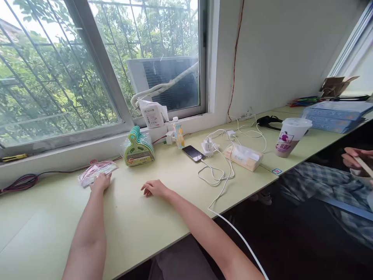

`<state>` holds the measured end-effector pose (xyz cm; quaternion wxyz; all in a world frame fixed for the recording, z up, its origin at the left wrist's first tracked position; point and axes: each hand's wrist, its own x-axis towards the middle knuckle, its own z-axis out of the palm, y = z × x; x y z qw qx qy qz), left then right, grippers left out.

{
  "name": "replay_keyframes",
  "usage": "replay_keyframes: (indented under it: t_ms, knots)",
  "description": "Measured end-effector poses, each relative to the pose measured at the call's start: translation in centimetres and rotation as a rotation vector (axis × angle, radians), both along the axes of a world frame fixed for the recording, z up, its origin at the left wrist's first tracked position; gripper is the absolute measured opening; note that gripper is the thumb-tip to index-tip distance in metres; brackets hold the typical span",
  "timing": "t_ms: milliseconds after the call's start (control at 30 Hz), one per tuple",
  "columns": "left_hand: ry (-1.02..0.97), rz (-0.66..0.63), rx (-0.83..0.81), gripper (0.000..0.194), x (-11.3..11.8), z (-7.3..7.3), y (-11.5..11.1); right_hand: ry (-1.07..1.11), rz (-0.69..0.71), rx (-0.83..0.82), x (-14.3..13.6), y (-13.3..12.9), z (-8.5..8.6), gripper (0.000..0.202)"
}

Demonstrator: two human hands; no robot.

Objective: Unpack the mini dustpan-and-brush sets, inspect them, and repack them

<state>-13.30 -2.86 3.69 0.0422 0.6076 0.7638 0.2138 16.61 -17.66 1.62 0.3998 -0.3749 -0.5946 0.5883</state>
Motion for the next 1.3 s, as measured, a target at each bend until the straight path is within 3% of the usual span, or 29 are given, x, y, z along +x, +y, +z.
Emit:
replay_keyframes:
  t_ms: [100, 167, 267, 367, 433, 567, 800, 900, 967, 1033, 1167, 1300]
  knots:
    - [0.062, 0.092, 0.171, 0.048, 1.5, 0.1, 0.3, 0.017, 0.009, -0.012, 0.0, 0.1, 0.3, 0.028]
    - [0.05, 0.0, 0.326, 0.047, 3.7, 0.2, 0.6, 0.02, 0.008, -0.015, 0.1, 0.1, 0.5, 0.028]
    - [-0.109, -0.198, 0.323, 0.045, 8.1, 0.4, 0.8, 0.015, 0.019, -0.031, 0.2, 0.0, 0.6, 0.024]
    - [-0.239, -0.226, 0.292, 0.034, 11.9, 0.7, 0.6, 0.015, 0.007, -0.037, 0.4, 0.0, 0.5, 0.023]
    - [-0.264, -0.117, 0.373, 0.034, 13.4, 0.8, 0.4, 0.022, -0.005, -0.024, 0.5, -0.2, 0.4, 0.023]
    - [-0.409, 0.04, 0.44, 0.045, 13.3, 0.9, 0.5, 0.018, -0.011, 0.001, 0.6, -0.4, 0.3, 0.021]
    - [-0.495, 0.044, 0.334, 0.032, 10.2, 1.2, 1.9, -0.041, 0.022, -0.017, 0.0, 0.1, 0.2, 0.022]
    - [-0.54, -0.06, 0.311, 0.029, 9.6, 1.8, 1.6, -0.066, 0.024, -0.002, -0.2, 0.3, 0.1, 0.022]
    - [-0.651, -0.187, 0.227, 0.032, 9.3, 2.3, 0.7, -0.123, 0.001, 0.051, -0.2, 0.4, 0.1, 0.023]
    - [-0.802, -0.289, 0.079, 0.04, 9.0, 2.8, -0.9, -0.252, -0.097, 0.227, -0.1, 0.4, 0.1, 0.025]
    - [-1.049, -0.435, -0.204, 0.058, 9.9, 2.9, -5.9, -0.555, -0.475, 0.724, 0.8, -0.1, 0.6, 0.033]
    - [-1.323, -0.384, -0.243, 0.04, 13.0, 1.8, -11.3, -0.676, -0.627, 0.854, 2.0, -0.5, 1.2, 0.024]
